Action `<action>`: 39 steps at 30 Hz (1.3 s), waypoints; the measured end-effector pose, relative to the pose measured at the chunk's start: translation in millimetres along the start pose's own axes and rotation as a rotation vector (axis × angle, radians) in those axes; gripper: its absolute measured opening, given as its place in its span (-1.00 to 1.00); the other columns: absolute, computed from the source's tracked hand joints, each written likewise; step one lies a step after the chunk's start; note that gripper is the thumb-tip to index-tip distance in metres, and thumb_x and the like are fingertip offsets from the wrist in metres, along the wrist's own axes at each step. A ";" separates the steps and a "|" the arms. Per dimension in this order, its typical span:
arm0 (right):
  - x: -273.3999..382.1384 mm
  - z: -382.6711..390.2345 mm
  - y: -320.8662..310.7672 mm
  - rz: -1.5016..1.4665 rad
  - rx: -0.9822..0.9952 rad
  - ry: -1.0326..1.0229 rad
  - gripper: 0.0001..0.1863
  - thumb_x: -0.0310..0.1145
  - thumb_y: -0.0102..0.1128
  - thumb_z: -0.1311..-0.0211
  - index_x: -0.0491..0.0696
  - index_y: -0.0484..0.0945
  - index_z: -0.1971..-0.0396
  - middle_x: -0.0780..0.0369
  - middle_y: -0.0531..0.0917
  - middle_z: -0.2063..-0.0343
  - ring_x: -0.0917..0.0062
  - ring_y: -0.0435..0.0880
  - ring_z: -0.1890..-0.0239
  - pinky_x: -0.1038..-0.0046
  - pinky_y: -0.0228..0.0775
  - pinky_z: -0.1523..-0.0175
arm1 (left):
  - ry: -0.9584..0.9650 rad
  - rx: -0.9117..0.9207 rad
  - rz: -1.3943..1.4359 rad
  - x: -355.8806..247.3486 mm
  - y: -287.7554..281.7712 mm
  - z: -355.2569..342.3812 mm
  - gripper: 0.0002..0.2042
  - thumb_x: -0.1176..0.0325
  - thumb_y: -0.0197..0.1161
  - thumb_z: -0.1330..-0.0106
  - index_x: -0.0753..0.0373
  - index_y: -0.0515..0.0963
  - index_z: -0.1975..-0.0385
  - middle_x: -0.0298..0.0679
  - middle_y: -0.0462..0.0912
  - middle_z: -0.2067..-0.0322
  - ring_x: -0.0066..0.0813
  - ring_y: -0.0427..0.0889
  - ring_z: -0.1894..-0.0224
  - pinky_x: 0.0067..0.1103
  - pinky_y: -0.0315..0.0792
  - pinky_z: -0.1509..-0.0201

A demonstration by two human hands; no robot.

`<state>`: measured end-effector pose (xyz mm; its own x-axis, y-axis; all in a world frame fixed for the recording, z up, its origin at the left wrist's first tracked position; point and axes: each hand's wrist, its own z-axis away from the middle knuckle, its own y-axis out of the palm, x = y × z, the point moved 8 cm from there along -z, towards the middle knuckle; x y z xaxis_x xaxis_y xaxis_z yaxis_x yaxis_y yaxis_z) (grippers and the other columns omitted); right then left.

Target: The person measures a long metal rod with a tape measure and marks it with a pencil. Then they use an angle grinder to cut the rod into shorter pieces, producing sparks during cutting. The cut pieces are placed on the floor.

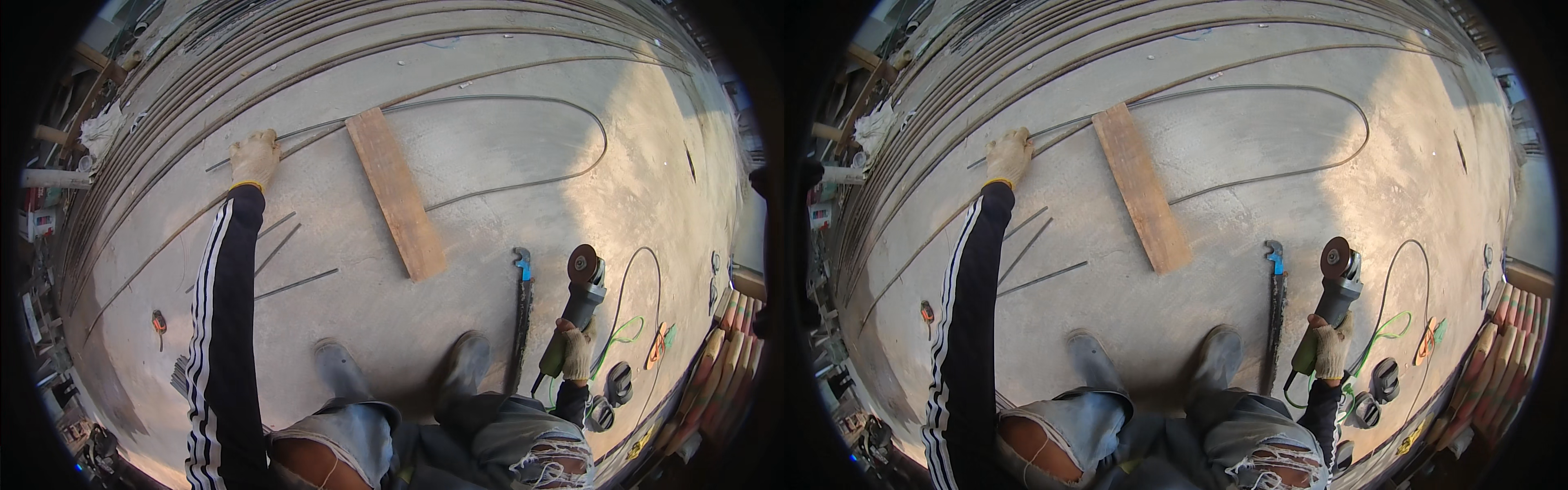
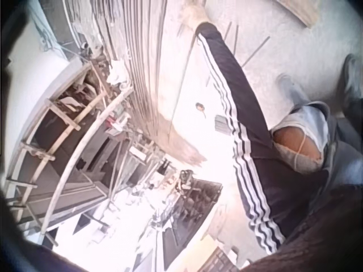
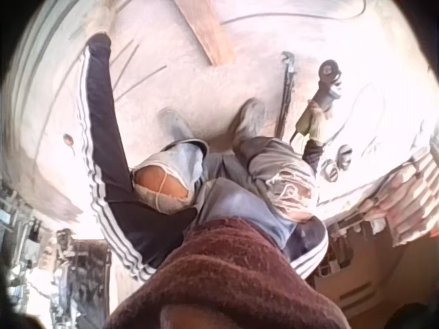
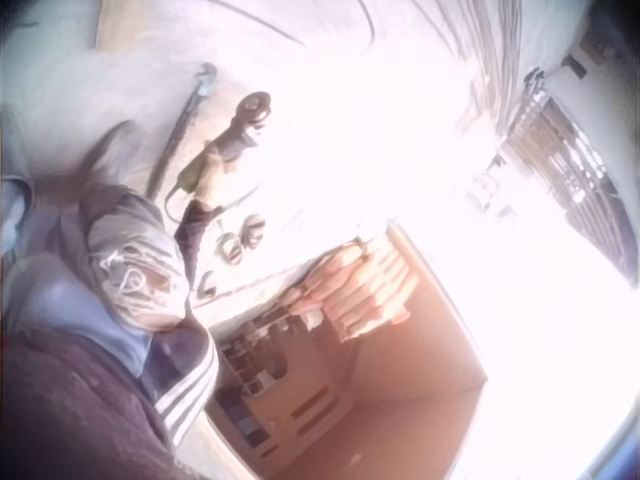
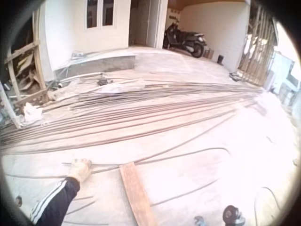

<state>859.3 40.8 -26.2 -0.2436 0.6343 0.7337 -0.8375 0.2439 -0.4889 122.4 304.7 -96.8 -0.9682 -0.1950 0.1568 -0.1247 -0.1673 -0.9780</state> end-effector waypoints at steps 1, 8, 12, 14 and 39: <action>-1.3 -0.8 -1.4 -0.002 -0.003 -0.014 -0.59 -0.38 0.57 -0.11 -0.07 0.51 0.13 0.29 0.66 0.39 0.59 0.63 0.42 0.47 0.51 0.29 | 0.020 0.000 -0.013 -0.1 0.8 -5.1 -0.73 0.18 0.21 -0.50 0.04 0.63 -0.10 -0.18 0.72 -0.08 -0.08 0.68 -0.19 -0.02 0.39 -0.34; -9.7 -4.2 -5.2 0.005 -0.007 -0.024 -0.61 -0.36 0.58 -0.12 -0.06 0.53 0.16 0.29 0.67 0.39 0.60 0.63 0.45 0.49 0.50 0.34 | 0.248 -0.138 0.143 2.2 -37.5 -0.7 -0.85 0.21 0.18 -0.54 0.12 0.56 0.11 -0.15 0.68 0.10 -0.04 0.70 -0.01 -0.09 0.50 -0.10; -7.7 -6.0 -2.0 0.035 -0.005 -0.017 -0.60 -0.35 0.59 -0.12 -0.06 0.53 0.15 0.29 0.67 0.40 0.61 0.63 0.45 0.49 0.51 0.34 | 0.366 -0.181 0.282 -12.2 -76.1 20.4 -0.85 0.23 0.20 -0.52 0.17 0.51 0.15 -0.11 0.63 0.20 0.03 0.68 0.12 -0.17 0.53 0.05; -3.0 -5.2 -0.9 0.030 -0.016 -0.047 -0.60 -0.33 0.60 -0.12 -0.06 0.54 0.15 0.31 0.66 0.41 0.61 0.63 0.46 0.49 0.51 0.34 | 0.402 -0.162 0.350 -22.8 -85.7 39.1 -0.85 0.24 0.22 -0.51 0.17 0.51 0.18 -0.11 0.63 0.25 0.00 0.69 0.16 -0.19 0.54 0.10; 137.2 -36.1 145.1 0.233 0.540 -0.494 -0.39 -0.12 0.61 -0.12 -0.16 0.50 -0.01 0.20 0.76 0.28 0.56 0.77 0.31 0.47 0.64 0.21 | 0.303 -0.080 0.618 -93.4 -26.9 147.7 -0.80 0.21 0.31 -0.54 0.21 0.60 0.27 -0.12 0.69 0.46 -0.30 0.66 0.48 -0.42 0.52 0.35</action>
<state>722.0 189.7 -13.5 -0.5272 0.1927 0.8276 -0.8294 -0.3283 -0.4520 248.2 184.7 -64.9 -0.8833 0.0490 -0.4662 0.4648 -0.0386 -0.8846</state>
